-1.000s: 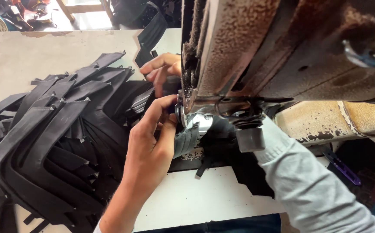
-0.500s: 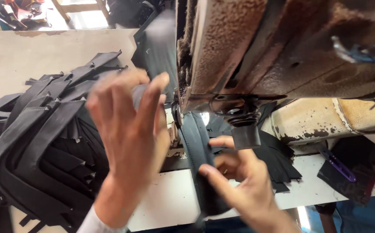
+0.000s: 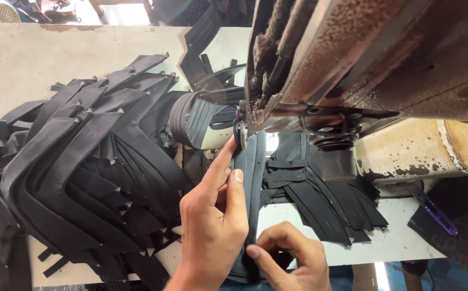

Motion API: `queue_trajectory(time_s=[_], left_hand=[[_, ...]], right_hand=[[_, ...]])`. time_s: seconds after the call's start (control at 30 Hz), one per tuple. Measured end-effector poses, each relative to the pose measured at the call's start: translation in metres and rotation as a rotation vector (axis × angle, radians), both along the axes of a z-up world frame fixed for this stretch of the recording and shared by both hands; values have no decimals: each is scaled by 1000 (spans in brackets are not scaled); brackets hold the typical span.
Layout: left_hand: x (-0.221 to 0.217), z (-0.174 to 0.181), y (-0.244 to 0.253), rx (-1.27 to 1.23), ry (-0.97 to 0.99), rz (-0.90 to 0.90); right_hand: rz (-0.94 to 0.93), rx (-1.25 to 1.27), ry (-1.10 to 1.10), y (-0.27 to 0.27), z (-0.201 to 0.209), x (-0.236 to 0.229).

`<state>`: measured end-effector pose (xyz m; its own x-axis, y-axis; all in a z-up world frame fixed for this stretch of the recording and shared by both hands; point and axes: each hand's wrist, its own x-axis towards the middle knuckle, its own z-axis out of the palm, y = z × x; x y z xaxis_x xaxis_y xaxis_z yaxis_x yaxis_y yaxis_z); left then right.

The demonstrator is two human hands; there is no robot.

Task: Sew the edges of black leather shoe components using an industrial sewing machine.

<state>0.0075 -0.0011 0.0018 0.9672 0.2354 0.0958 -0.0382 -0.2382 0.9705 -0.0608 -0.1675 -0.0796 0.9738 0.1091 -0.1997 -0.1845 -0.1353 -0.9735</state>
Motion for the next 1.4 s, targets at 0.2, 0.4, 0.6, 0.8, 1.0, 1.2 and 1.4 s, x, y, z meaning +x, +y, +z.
queue_trajectory(time_s=[0.2,0.4,0.6,0.8,1.0,1.2,1.4], left_hand=[[-5,-6,3,8,-6,27],[-1,-4,-1,-50,-1,11],[-12,-9,-2,-127,-46,-19],[-51,-26,8,-77,3,-55],[-64,-32,11,-197,113,-63],[-44,-17,8,-138,89,-39],[-20,-8,9,-117,26,-31]], right_hand=[[55,-210,-276,2,5,-1],[8,-188,-450,-2,21,1],[43,-191,-488,-9,28,9],[32,-168,-516,-3,40,18],[46,-251,-531,0,55,32],[64,-331,-560,0,75,58],[81,-375,-620,2,94,86]])
